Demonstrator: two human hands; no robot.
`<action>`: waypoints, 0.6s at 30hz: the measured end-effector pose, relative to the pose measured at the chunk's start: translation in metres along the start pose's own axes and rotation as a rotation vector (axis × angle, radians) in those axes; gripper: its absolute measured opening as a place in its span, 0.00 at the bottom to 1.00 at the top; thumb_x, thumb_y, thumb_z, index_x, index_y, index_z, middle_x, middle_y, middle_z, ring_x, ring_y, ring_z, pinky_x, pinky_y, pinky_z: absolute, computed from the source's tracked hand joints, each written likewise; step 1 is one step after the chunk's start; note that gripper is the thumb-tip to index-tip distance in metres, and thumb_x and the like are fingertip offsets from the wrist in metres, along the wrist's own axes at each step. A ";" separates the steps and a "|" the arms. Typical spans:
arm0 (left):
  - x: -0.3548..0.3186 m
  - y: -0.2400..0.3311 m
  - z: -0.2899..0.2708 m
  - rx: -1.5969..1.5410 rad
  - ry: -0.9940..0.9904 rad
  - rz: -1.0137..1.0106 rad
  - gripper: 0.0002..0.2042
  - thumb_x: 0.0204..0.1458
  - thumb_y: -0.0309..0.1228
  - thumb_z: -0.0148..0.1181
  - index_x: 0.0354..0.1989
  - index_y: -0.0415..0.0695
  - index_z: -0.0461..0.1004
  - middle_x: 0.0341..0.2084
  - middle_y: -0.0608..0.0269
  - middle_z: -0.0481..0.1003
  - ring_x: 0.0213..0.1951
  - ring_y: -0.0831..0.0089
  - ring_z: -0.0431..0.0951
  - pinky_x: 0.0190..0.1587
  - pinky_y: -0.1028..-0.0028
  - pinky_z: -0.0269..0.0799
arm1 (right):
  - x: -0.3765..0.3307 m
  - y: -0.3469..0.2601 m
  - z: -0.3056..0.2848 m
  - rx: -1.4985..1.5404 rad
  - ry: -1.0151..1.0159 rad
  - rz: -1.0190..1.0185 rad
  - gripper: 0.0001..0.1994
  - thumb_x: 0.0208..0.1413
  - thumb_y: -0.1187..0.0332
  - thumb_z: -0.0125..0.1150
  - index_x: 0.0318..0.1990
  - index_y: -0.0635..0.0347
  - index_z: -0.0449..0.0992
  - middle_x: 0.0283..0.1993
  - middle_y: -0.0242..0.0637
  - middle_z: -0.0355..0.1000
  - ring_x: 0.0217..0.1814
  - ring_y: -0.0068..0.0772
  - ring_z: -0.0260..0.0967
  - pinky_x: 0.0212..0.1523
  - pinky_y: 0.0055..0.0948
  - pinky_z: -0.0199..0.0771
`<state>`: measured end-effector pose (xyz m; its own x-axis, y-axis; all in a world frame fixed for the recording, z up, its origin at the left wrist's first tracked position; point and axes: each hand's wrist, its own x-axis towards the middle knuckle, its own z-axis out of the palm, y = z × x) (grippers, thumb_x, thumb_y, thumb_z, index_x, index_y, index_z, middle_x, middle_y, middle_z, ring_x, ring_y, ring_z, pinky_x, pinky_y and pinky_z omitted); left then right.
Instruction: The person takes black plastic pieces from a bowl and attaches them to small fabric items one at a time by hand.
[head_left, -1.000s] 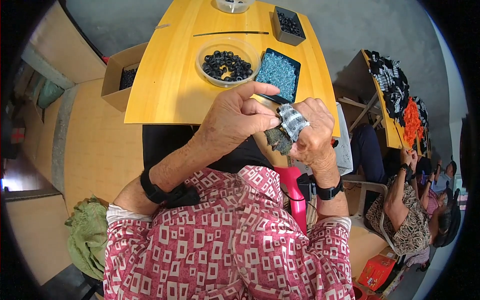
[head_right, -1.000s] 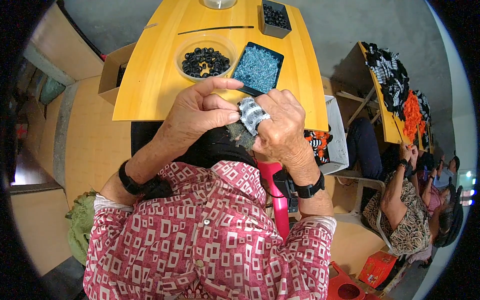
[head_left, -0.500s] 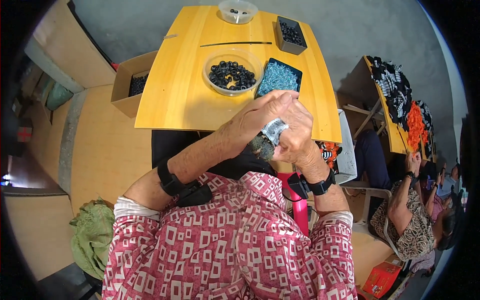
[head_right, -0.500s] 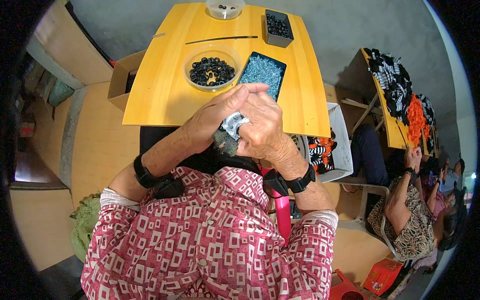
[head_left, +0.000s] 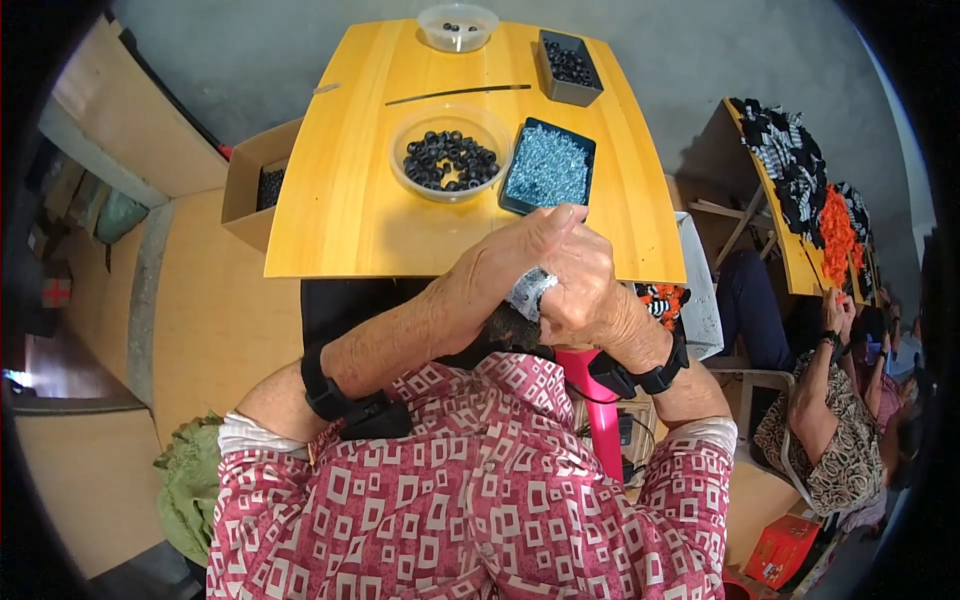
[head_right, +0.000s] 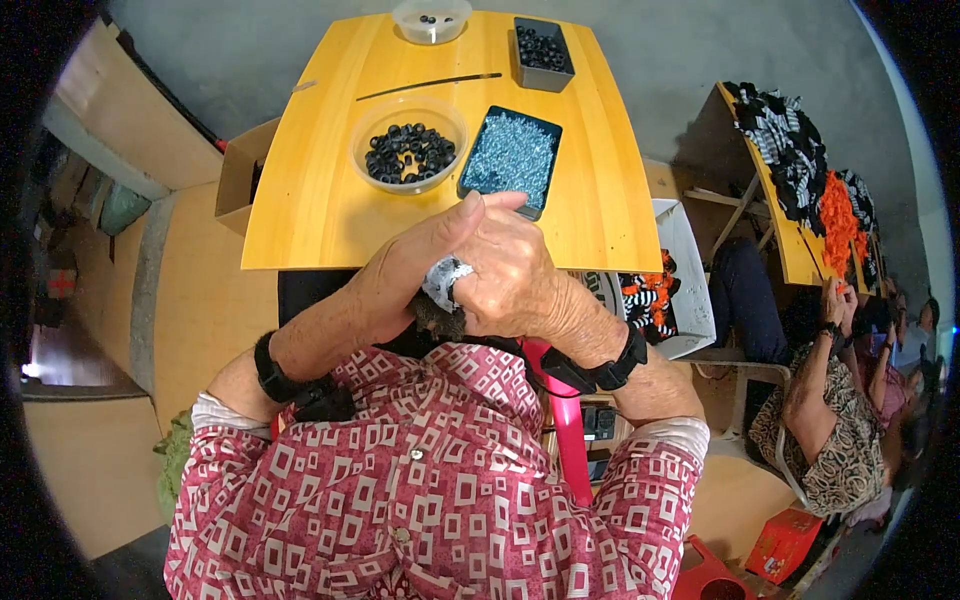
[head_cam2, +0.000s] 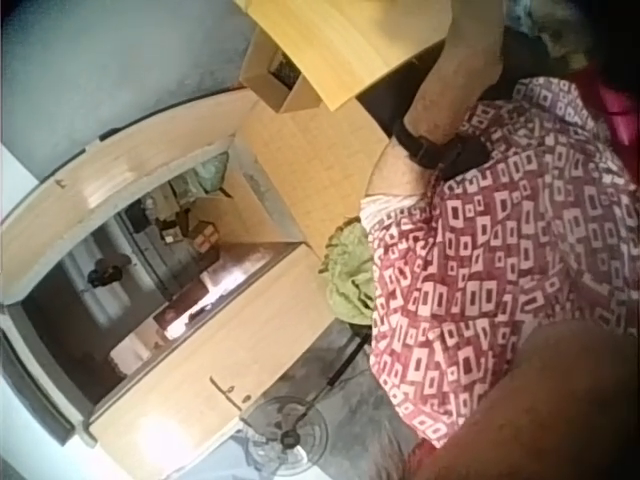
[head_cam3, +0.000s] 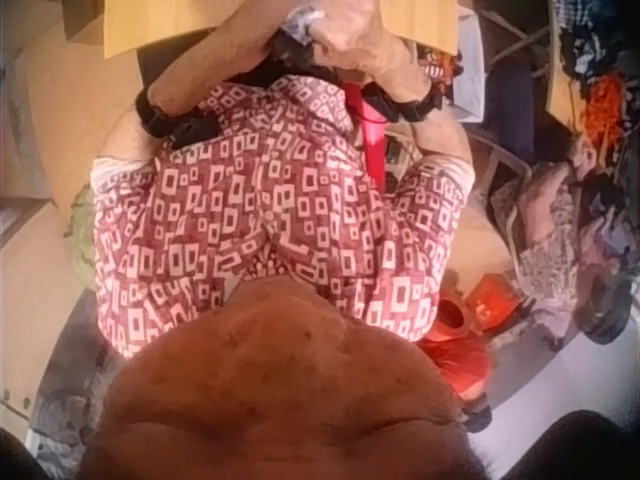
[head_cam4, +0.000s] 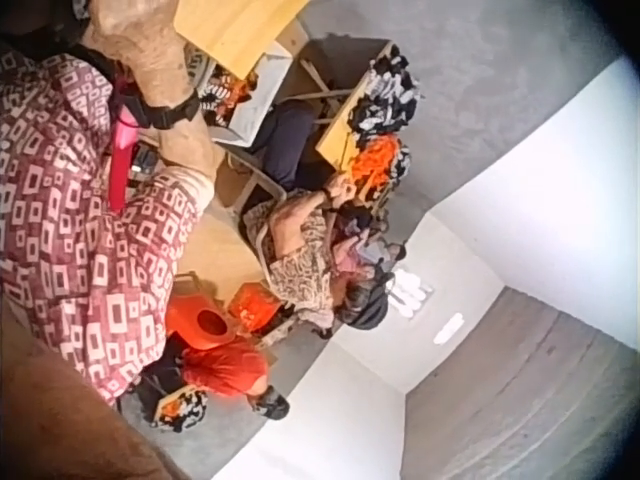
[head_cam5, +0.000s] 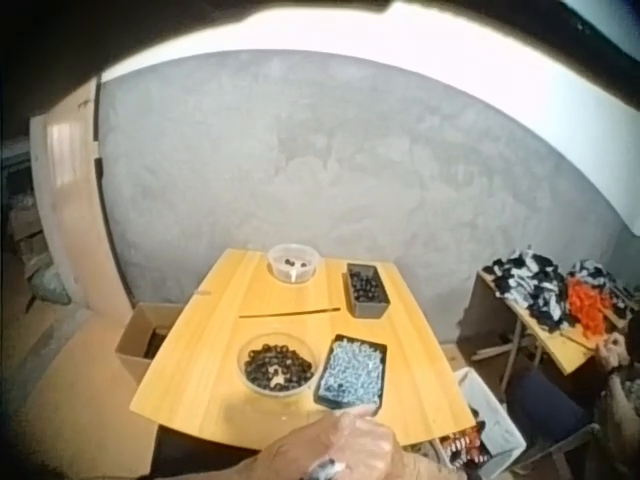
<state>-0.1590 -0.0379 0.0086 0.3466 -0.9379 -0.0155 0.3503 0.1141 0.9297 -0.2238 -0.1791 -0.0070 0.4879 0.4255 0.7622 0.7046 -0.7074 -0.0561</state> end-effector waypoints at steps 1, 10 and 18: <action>0.001 0.002 0.002 -0.027 0.018 -0.014 0.31 0.62 0.52 0.40 0.63 0.38 0.56 0.49 0.63 0.68 0.48 0.81 0.69 0.52 0.79 0.64 | 0.000 0.001 -0.002 -0.013 0.003 -0.001 0.14 0.18 0.70 0.58 0.21 0.64 0.71 0.24 0.42 0.69 0.27 0.47 0.71 0.28 0.42 0.72; -0.005 0.007 -0.004 0.007 0.295 0.011 0.12 0.56 0.32 0.58 0.44 0.38 0.72 0.36 0.68 0.74 0.38 0.83 0.72 0.44 0.80 0.69 | -0.011 0.010 -0.019 -0.283 0.154 0.176 0.11 0.22 0.70 0.60 0.19 0.64 0.68 0.24 0.40 0.68 0.22 0.40 0.65 0.22 0.35 0.63; -0.009 0.009 -0.017 -0.063 0.233 0.072 0.11 0.51 0.24 0.61 0.43 0.35 0.73 0.36 0.64 0.76 0.38 0.80 0.75 0.43 0.81 0.71 | 0.001 -0.007 -0.027 -0.182 0.040 0.314 0.14 0.33 0.72 0.66 0.32 0.67 0.76 0.27 0.41 0.70 0.25 0.39 0.67 0.26 0.34 0.67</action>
<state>-0.1439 -0.0226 0.0109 0.5612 -0.8266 -0.0415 0.3684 0.2046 0.9069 -0.2420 -0.1887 0.0114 0.6429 0.1523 0.7506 0.4191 -0.8903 -0.1783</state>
